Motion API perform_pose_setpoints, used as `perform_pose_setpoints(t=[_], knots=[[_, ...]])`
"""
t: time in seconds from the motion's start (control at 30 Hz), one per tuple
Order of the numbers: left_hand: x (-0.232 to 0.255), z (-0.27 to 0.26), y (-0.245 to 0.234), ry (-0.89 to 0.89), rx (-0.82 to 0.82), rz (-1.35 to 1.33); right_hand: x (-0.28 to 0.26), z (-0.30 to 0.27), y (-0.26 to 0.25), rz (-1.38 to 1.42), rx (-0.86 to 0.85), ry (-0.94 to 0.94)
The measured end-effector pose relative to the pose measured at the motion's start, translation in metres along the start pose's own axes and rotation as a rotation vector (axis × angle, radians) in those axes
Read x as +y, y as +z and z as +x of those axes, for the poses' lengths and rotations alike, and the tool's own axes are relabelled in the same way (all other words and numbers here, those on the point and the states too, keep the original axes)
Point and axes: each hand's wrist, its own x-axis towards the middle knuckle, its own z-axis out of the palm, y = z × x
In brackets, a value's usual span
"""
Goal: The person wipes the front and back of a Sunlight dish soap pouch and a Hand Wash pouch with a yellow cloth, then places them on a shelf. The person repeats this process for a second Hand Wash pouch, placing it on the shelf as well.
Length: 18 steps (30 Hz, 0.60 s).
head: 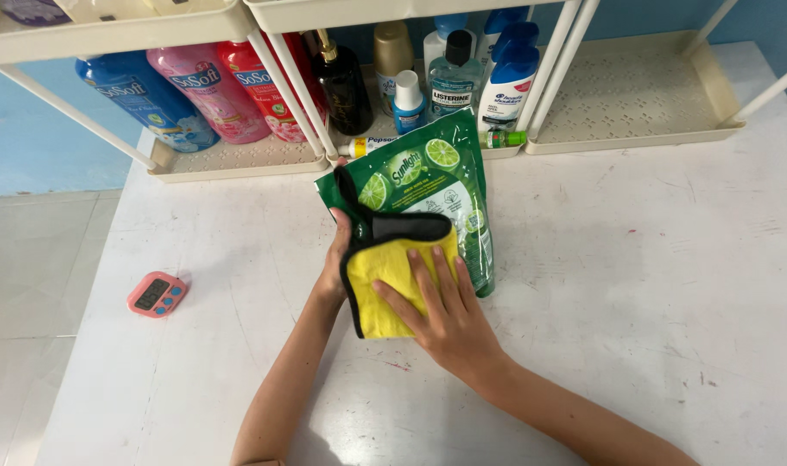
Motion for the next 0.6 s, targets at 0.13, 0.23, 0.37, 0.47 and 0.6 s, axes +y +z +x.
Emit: perform_pose_setpoints(t=[0.13, 0.23, 0.37, 0.47, 0.6], knots=[[0.01, -0.008, 0.03, 0.109, -0.081, 0.12, 0.018, -0.012, -0.01, 0.085, -0.038, 0.059], [0.01, -0.013, 0.037, 0.1, -0.178, 0.103, 0.044, 0.0, -0.011, 0.198, -0.085, 0.232], [0.005, -0.01, 0.032, 0.013, -0.182, 0.057, 0.052, 0.019, -0.006, 0.202, -0.046, 0.333], [0.006, -0.005, 0.03, 0.003, -0.085, -0.031, 0.021, 0.011, -0.001, 0.198, 0.025, 0.116], [0.01, -0.004, 0.036, 0.101, -0.035, 0.076, -0.002, -0.024, 0.006, -0.038, -0.012, -0.089]])
